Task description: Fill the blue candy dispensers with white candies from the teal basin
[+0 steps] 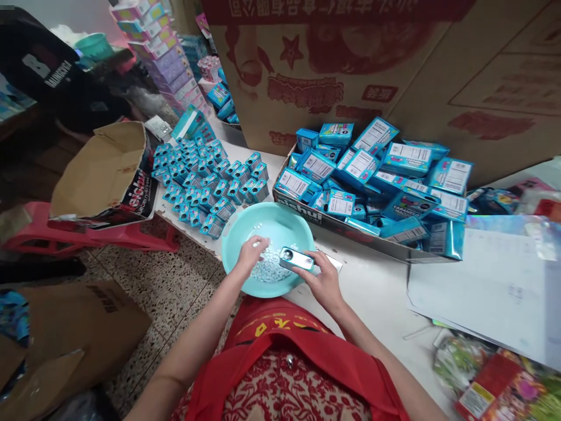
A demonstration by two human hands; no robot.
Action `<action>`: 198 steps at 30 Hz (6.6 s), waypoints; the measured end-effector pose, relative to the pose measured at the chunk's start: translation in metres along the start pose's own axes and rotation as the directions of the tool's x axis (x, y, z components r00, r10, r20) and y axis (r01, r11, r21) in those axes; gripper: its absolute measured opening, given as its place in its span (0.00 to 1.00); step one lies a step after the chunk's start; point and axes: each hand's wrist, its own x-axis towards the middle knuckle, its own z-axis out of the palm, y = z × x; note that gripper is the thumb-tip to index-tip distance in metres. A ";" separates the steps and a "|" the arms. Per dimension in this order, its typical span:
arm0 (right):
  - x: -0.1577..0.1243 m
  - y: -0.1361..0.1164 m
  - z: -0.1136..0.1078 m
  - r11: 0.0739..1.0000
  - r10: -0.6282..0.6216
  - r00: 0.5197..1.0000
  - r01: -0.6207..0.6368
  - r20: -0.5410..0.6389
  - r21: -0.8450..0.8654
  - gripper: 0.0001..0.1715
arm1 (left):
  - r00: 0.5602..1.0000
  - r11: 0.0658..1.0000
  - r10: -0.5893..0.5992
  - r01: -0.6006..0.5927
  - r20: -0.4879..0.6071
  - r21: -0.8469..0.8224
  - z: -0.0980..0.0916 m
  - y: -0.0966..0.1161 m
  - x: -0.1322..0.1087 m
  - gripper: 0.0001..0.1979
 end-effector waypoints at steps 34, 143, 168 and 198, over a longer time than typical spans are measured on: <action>-0.031 0.074 -0.048 0.941 0.308 0.906 -0.336 -0.291 -0.049 0.26 | 0.926 0.015 -0.044 -0.375 0.376 0.927 -0.023 -0.040 -0.033 0.16; -0.002 -0.012 0.016 0.996 -0.011 0.982 0.027 0.189 -0.084 0.17 | 0.979 0.882 0.160 -0.201 -0.129 -0.426 0.054 0.047 -0.044 0.21; -0.064 0.100 -0.036 0.945 0.297 0.914 -0.323 -0.275 -0.054 0.28 | 0.928 0.271 0.284 -0.318 0.240 0.909 -0.027 -0.063 -0.034 0.11; -0.074 0.106 -0.047 0.904 0.379 0.885 -0.417 -0.272 -0.097 0.23 | 0.968 0.254 0.124 -0.242 0.217 0.936 -0.021 -0.055 -0.040 0.13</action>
